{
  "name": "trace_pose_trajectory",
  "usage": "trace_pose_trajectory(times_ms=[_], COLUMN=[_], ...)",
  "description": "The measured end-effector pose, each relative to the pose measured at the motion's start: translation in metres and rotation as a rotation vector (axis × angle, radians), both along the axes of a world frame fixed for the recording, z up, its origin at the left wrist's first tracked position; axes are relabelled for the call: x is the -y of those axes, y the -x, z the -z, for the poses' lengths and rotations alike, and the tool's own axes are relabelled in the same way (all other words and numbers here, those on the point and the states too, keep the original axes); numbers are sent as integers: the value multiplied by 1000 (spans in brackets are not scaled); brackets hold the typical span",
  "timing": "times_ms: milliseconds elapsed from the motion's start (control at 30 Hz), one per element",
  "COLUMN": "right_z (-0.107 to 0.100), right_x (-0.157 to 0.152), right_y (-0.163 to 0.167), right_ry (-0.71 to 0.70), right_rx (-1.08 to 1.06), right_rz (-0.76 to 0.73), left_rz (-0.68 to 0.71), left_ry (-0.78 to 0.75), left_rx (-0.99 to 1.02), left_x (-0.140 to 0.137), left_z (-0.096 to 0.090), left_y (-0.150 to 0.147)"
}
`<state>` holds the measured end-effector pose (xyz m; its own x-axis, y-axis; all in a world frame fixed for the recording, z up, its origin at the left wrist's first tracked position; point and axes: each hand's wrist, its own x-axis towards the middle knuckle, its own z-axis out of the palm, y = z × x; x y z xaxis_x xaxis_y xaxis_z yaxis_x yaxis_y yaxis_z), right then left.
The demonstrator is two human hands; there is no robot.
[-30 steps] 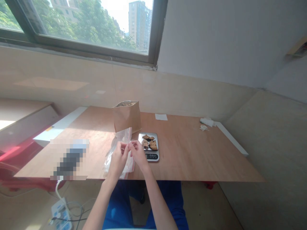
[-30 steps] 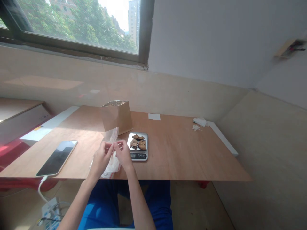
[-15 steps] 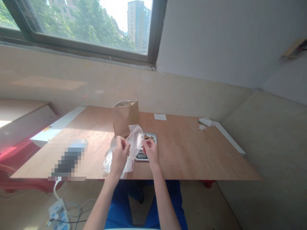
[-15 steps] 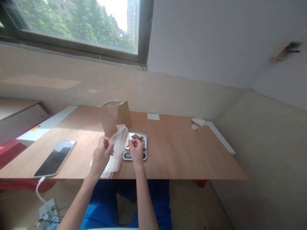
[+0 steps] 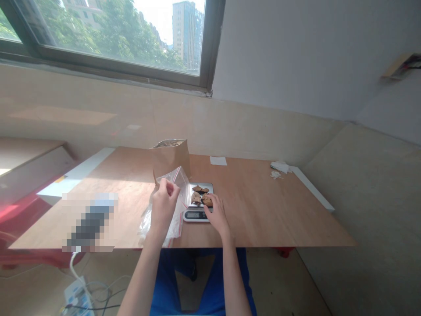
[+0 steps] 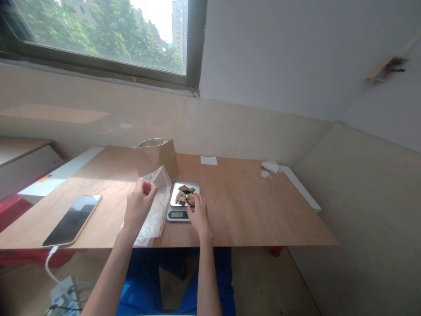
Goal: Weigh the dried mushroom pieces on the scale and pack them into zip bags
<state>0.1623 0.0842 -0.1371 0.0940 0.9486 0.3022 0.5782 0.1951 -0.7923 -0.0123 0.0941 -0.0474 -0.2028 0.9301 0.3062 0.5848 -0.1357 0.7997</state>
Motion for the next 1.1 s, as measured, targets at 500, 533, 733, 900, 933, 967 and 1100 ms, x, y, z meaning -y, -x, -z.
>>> trace_pose_trajectory(times_ms=[500,533,733,900,933,967,1100], right_z=[16,17,14,8,7,6,-6], right_x=[-2,-3,-3,-2,-3,-3,-5], right_y=[-1,-1,2,4,3,2,-1], right_ry=[23,30,21,7,3,4,42], right_rx=[90,96,98,32,5,-33,-324], right_rz=[23,20,40,154,193,230,319], left_rz=[16,18,41,45,42,41,72], left_ry=[113,118,102,75,51,21,-95], left_rx=[30,37,39,42,49,59,100], left_x=[-8,-9,-8,-11,-13,-14,-18], left_z=[20,21,23,31,34,38,50], left_y=[-3,-3,-6,-6,-5,-5,-5])
